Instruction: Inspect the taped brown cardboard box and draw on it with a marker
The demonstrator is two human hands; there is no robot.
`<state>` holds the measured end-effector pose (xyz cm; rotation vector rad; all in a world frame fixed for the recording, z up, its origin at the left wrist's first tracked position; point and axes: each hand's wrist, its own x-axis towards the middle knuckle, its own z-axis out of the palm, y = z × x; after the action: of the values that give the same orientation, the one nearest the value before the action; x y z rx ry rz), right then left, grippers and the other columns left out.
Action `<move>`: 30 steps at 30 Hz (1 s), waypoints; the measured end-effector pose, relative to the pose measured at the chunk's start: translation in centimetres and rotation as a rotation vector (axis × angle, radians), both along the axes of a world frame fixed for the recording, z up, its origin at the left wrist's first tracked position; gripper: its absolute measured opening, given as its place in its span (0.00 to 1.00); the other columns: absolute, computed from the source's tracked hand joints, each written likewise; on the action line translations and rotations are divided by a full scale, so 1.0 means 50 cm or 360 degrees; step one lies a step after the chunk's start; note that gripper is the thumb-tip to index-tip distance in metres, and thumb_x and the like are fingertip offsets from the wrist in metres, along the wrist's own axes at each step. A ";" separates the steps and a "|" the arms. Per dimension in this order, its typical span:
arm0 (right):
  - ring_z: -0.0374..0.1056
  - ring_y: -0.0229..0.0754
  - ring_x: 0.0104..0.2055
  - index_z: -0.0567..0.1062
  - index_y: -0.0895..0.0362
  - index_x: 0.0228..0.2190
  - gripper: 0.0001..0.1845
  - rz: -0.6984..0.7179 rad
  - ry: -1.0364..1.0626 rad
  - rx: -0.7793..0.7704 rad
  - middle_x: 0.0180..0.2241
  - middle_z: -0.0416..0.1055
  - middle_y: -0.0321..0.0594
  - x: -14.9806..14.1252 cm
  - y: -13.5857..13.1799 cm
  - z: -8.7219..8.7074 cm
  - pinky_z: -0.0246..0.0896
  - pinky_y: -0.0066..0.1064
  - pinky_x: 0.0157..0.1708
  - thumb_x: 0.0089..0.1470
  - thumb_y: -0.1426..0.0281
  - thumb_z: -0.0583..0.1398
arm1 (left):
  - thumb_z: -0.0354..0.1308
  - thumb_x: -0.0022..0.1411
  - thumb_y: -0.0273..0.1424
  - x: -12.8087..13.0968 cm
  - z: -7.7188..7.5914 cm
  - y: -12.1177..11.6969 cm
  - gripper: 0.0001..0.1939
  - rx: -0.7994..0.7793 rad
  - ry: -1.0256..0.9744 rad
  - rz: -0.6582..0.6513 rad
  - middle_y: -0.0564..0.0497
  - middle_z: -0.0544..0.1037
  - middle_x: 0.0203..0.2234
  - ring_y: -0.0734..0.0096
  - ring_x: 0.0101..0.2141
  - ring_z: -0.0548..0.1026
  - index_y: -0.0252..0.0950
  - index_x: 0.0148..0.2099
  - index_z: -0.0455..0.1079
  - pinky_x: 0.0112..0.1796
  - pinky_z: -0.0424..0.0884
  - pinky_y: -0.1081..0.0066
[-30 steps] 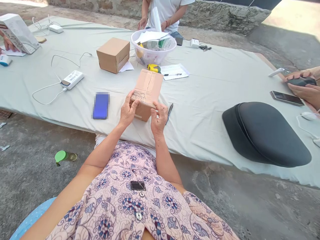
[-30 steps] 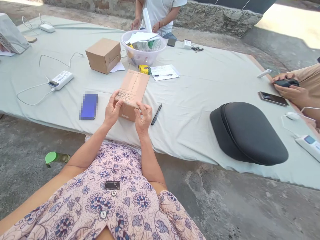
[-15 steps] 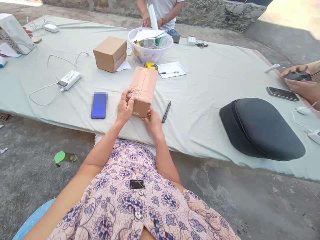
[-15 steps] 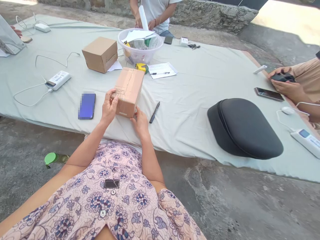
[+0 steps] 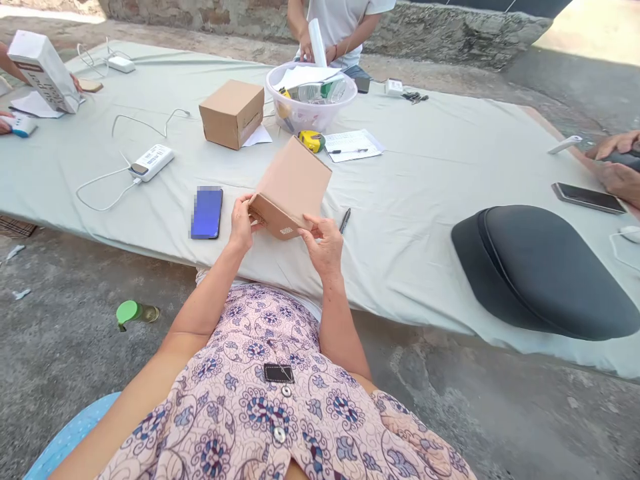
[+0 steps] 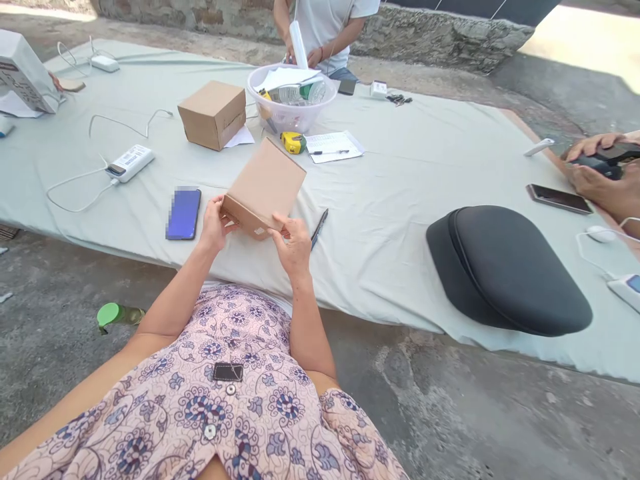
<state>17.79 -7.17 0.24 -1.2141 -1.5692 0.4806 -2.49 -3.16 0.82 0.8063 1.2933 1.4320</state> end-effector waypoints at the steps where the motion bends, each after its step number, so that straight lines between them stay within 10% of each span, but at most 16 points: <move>1: 0.69 0.42 0.36 0.80 0.50 0.46 0.17 -0.0003 -0.0003 0.0008 0.35 0.73 0.38 0.000 -0.003 0.006 0.73 0.37 0.38 0.56 0.61 0.65 | 0.47 0.70 0.44 0.004 -0.004 -0.001 0.13 -0.0062 -0.0034 0.0005 0.49 0.76 0.39 0.69 0.34 0.76 0.45 0.49 0.66 0.32 0.77 0.68; 6: 0.65 0.39 0.30 0.79 0.52 0.45 0.18 0.0068 0.0083 -0.0065 0.28 0.68 0.33 -0.011 -0.009 0.016 0.70 0.34 0.36 0.56 0.57 0.65 | 0.45 0.72 0.51 0.026 -0.008 -0.012 0.21 -0.0014 -0.0095 -0.0025 0.44 0.74 0.54 0.67 0.44 0.79 0.45 0.56 0.61 0.43 0.78 0.63; 11: 0.65 0.38 0.29 0.78 0.52 0.44 0.21 0.0028 0.0088 -0.0060 0.29 0.70 0.33 -0.023 -0.009 0.016 0.69 0.33 0.35 0.55 0.52 0.66 | 0.55 0.65 0.57 0.054 0.002 -0.030 0.46 0.0180 0.0090 -0.0198 0.42 0.56 0.71 0.63 0.66 0.65 0.50 0.73 0.34 0.54 0.74 0.63; 17: 0.66 0.40 0.30 0.77 0.51 0.44 0.20 0.0021 -0.0003 0.0005 0.29 0.70 0.34 -0.029 -0.012 0.016 0.69 0.35 0.36 0.57 0.51 0.63 | 0.73 0.52 0.43 0.086 -0.004 -0.042 0.66 0.0246 0.0207 -0.0130 0.41 0.53 0.72 0.60 0.69 0.61 0.51 0.74 0.24 0.61 0.69 0.62; 24: 0.71 0.44 0.34 0.76 0.50 0.49 0.26 0.0183 -0.0045 0.0002 0.30 0.74 0.36 -0.036 -0.020 0.027 0.72 0.39 0.43 0.56 0.48 0.64 | 0.66 0.57 0.38 0.066 0.011 -0.037 0.59 0.0218 0.0110 -0.0158 0.42 0.62 0.69 0.60 0.63 0.70 0.48 0.75 0.25 0.54 0.74 0.63; 30: 0.71 0.44 0.33 0.64 0.54 0.62 0.42 -0.0291 0.0263 -0.0064 0.29 0.73 0.35 0.018 -0.004 0.019 0.71 0.40 0.44 0.53 0.48 0.65 | 0.62 0.57 0.41 0.013 0.029 -0.027 0.53 0.0228 0.0155 -0.0387 0.47 0.70 0.64 0.57 0.57 0.75 0.51 0.76 0.35 0.43 0.78 0.66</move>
<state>18.67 -7.39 1.20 -1.3011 -1.3010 0.4823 -1.83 -4.52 2.27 1.1023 1.1299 1.3127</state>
